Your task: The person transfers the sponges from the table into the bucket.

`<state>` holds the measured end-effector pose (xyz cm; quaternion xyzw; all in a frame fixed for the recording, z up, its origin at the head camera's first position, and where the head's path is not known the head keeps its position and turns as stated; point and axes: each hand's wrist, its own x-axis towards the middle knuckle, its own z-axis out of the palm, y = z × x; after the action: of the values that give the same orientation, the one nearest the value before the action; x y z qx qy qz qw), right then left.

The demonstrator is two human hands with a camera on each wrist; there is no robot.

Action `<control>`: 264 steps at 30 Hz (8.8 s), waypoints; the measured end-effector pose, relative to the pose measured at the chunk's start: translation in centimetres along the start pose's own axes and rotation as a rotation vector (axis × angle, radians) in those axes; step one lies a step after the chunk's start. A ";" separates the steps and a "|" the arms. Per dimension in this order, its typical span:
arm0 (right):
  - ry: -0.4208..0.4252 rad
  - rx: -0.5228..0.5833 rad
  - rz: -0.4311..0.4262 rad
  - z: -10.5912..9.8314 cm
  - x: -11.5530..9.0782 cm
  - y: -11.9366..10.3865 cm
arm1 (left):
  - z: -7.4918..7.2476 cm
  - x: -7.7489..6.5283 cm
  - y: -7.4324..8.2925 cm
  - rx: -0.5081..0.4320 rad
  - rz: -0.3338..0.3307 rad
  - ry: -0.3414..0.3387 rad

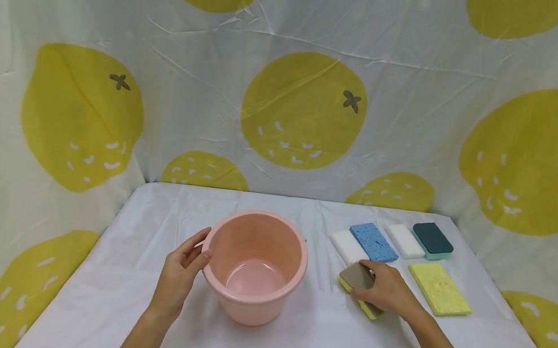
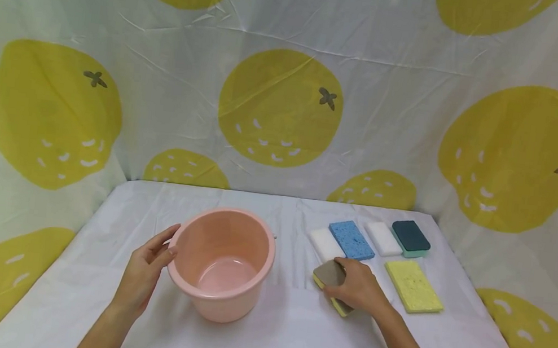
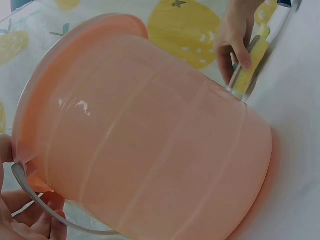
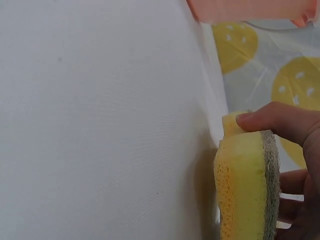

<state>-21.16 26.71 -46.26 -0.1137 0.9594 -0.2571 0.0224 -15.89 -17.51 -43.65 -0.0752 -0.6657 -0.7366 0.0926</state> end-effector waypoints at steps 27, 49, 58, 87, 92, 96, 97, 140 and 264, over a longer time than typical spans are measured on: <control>-0.008 0.047 -0.113 -4.9 1.9 -2.0 | -0.1 -0.1 -0.2 -0.004 0.009 -0.009; -0.003 0.006 -0.214 -8.5 4.3 -6.0 | -0.1 0.0 -0.2 -0.009 0.008 -0.005; -0.017 0.007 -0.284 -9.4 5.6 -8.6 | -0.1 0.0 -0.3 -0.002 0.008 0.002; -0.129 -0.047 -0.562 -8.4 9.8 -18.4 | -0.2 0.0 -0.2 0.008 0.016 0.001; -0.180 -0.062 -0.621 -7.6 10.5 -19.7 | -0.1 0.0 -0.2 0.009 0.007 0.003; -0.224 -0.059 -0.656 -7.0 10.8 -20.8 | -0.1 0.1 -0.2 0.015 0.000 0.004; -0.232 -0.059 -0.663 -6.8 10.8 -21.1 | -0.1 0.1 -0.2 0.016 -0.002 0.005; -0.379 -0.154 -0.696 -4.2 11.0 -24.3 | 0.0 -0.2 -0.2 0.011 0.007 -0.009; 0.036 0.083 -0.015 -6.7 0.3 3.1 | 0.1 0.6 -0.2 0.022 -0.053 0.057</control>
<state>-22.74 32.50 -41.96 -0.1151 0.9473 -0.2990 0.0077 -16.50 -17.38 -43.69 -0.0357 -0.6726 -0.7333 0.0929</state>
